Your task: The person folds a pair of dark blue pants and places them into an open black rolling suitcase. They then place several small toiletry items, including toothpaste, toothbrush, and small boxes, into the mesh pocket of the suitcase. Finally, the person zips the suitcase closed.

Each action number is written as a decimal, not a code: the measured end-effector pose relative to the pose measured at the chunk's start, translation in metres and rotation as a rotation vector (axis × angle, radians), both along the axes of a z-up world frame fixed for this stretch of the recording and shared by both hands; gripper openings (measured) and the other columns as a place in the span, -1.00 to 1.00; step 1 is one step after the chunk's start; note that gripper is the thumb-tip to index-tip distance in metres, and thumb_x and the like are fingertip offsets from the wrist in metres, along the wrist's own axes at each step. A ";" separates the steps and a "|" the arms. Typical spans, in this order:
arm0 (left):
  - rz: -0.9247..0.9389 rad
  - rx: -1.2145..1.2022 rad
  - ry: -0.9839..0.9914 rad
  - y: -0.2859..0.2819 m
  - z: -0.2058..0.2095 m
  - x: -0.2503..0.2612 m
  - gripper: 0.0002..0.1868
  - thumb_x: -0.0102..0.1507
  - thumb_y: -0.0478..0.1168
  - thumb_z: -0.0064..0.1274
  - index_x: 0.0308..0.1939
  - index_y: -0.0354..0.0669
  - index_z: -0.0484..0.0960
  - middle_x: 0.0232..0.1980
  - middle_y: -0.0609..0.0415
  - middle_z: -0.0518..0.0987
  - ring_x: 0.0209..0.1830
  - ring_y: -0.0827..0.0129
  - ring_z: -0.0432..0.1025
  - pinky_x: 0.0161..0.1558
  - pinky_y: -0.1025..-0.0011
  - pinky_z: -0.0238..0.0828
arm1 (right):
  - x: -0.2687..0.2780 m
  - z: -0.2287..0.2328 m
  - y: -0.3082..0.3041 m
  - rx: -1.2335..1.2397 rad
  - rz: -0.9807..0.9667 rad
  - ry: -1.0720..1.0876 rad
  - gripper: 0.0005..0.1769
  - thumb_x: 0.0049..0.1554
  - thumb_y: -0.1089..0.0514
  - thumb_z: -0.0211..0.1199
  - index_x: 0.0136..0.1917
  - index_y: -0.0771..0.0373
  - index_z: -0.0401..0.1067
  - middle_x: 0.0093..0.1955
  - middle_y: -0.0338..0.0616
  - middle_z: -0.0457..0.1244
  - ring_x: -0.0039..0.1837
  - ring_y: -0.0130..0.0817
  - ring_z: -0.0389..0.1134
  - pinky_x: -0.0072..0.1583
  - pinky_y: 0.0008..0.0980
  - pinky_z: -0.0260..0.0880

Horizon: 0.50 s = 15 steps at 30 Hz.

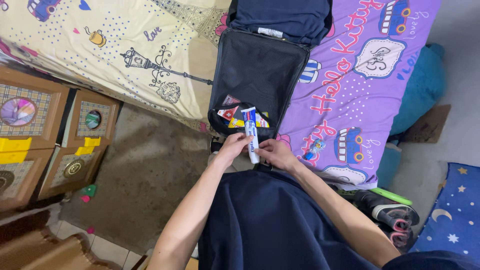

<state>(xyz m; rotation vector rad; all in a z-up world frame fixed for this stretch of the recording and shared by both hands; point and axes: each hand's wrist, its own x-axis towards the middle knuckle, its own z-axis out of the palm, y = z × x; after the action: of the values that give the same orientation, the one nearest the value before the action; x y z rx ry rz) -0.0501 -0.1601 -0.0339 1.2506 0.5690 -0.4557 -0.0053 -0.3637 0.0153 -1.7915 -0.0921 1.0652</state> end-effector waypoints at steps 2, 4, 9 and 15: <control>-0.021 -0.047 0.004 0.006 -0.005 -0.001 -0.70 0.32 -0.11 0.15 -0.05 -0.31 0.65 -0.15 0.06 0.65 -0.22 0.50 0.54 -0.17 0.50 0.51 | -0.002 0.000 0.009 -0.060 -0.006 0.050 -0.45 0.10 -0.04 0.41 0.19 0.40 0.42 -0.15 -0.11 0.41 -0.30 -0.50 0.28 -0.25 -0.49 0.28; -0.045 -0.081 0.021 0.012 -0.008 0.002 -0.69 0.32 -0.09 0.14 -0.05 -0.30 0.64 -0.15 0.06 0.66 -0.23 0.50 0.57 -0.16 0.50 0.54 | -0.002 -0.002 0.017 -0.095 -0.012 0.063 -0.43 0.09 -0.05 0.43 0.18 0.41 0.43 -0.16 -0.10 0.41 -0.30 -0.51 0.31 -0.25 -0.50 0.31; -0.111 0.091 0.071 0.022 -0.003 0.015 -0.66 0.39 -0.04 0.09 -0.04 -0.29 0.67 -0.15 -0.02 0.65 -0.22 0.34 0.49 -0.18 0.38 0.43 | -0.001 -0.012 0.036 -0.111 -0.084 0.078 -0.46 0.07 -0.02 0.43 0.15 0.44 0.49 -0.16 -0.09 0.42 -0.29 -0.49 0.31 -0.25 -0.47 0.30; -0.642 1.345 -0.494 0.060 0.015 0.043 -0.47 0.18 -0.27 0.07 0.27 -0.05 0.57 0.42 -0.06 0.36 0.47 -0.08 0.18 0.36 0.02 0.22 | -0.012 -0.032 0.048 -0.149 -0.166 0.165 -0.49 0.10 0.01 0.40 0.18 0.41 0.50 -0.14 -0.14 0.42 -0.24 -0.50 0.35 -0.20 -0.47 0.35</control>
<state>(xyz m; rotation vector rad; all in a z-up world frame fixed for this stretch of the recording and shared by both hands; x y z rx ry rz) -0.0076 -0.1004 -0.0190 2.7676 -0.0611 -0.2233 -0.0171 -0.3160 -0.0168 -1.8009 0.2387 1.1182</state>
